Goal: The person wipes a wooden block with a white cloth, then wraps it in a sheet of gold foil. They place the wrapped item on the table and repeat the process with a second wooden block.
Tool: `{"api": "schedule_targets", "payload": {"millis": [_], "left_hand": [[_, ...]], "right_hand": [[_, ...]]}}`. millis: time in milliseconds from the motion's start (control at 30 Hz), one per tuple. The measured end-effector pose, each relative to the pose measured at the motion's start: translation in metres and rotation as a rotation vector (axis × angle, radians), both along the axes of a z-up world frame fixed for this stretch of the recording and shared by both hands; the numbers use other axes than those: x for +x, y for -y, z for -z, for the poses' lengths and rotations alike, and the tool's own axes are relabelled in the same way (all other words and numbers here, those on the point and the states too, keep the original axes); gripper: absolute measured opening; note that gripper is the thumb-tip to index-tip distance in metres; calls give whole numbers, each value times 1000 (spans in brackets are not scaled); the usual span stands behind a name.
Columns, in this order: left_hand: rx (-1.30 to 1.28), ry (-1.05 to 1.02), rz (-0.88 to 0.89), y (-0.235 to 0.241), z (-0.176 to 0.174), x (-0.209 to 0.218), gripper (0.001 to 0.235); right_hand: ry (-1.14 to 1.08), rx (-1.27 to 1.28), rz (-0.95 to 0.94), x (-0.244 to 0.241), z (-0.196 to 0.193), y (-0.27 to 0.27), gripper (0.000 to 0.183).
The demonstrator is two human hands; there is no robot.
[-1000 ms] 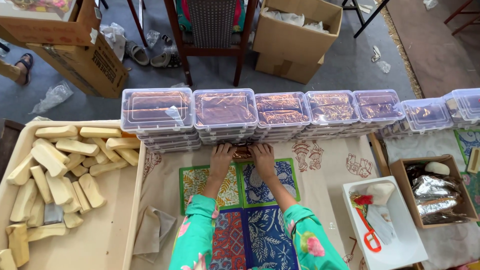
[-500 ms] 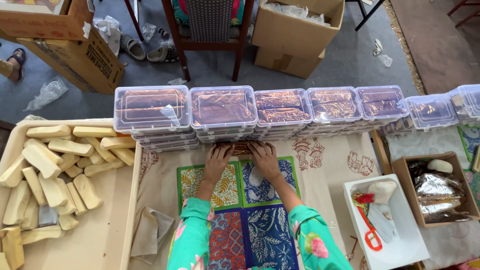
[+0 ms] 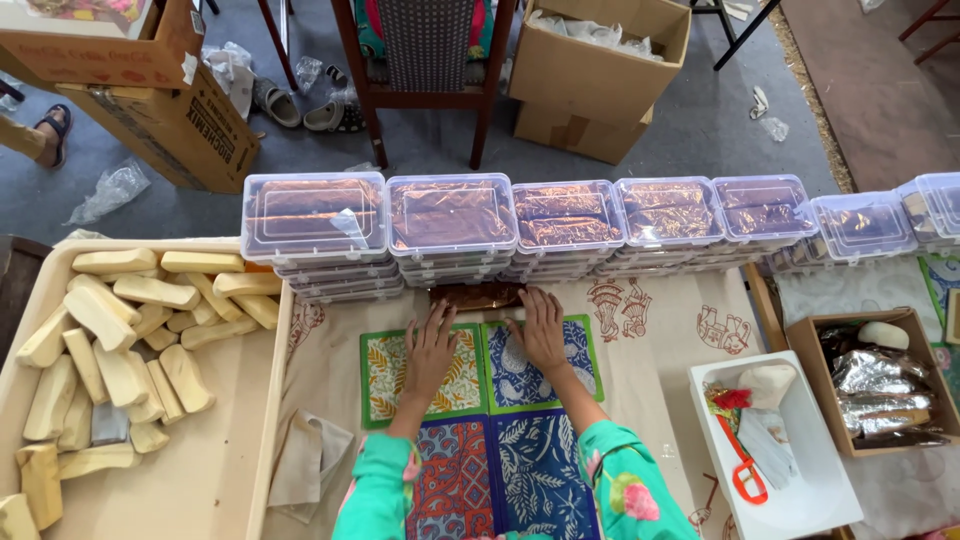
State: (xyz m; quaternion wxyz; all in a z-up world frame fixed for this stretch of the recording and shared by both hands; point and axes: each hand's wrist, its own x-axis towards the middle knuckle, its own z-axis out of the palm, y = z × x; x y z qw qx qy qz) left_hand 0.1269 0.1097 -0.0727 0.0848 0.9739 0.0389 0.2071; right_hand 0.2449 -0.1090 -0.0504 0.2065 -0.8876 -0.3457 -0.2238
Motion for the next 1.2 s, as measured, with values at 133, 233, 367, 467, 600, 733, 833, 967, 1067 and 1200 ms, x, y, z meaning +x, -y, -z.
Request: {"api": "schedule_targets", "payload": {"millis": [133, 233, 367, 467, 600, 733, 833, 967, 1067, 1200], "left_hand": [[-31, -99, 17, 20, -18, -41, 75], [-223, -88, 64, 38, -22, -64, 82], [-141, -165, 34, 59, -24, -94, 77], [-140, -174, 42, 76, -18, -121, 71], [-117, -152, 72, 95, -11, -158, 66], [-124, -250, 148, 83, -26, -198, 68], [-321, -328, 291, 48, -41, -231, 57], [80, -198, -263, -41, -77, -270, 20], [80, 55, -659, -124, -105, -298, 28], [-172, -26, -959, -224, -85, -331, 91]], "right_hand": [[-45, -24, 28, -30, -9, 4, 74], [-230, -29, -14, -65, -9, 10, 79], [-338, -126, -26, -113, -11, 16, 72], [-398, -144, 28, -149, -11, 15, 71], [-405, -136, 25, -202, -2, 16, 63], [-326, -165, -45, -217, -18, 19, 53], [-360, -119, -64, -220, -19, 21, 50], [-311, -123, -56, -220, -21, 21, 51], [-311, -125, -49, -221, -22, 20, 51], [-327, -101, -52, -223, -26, 22, 51]]}}
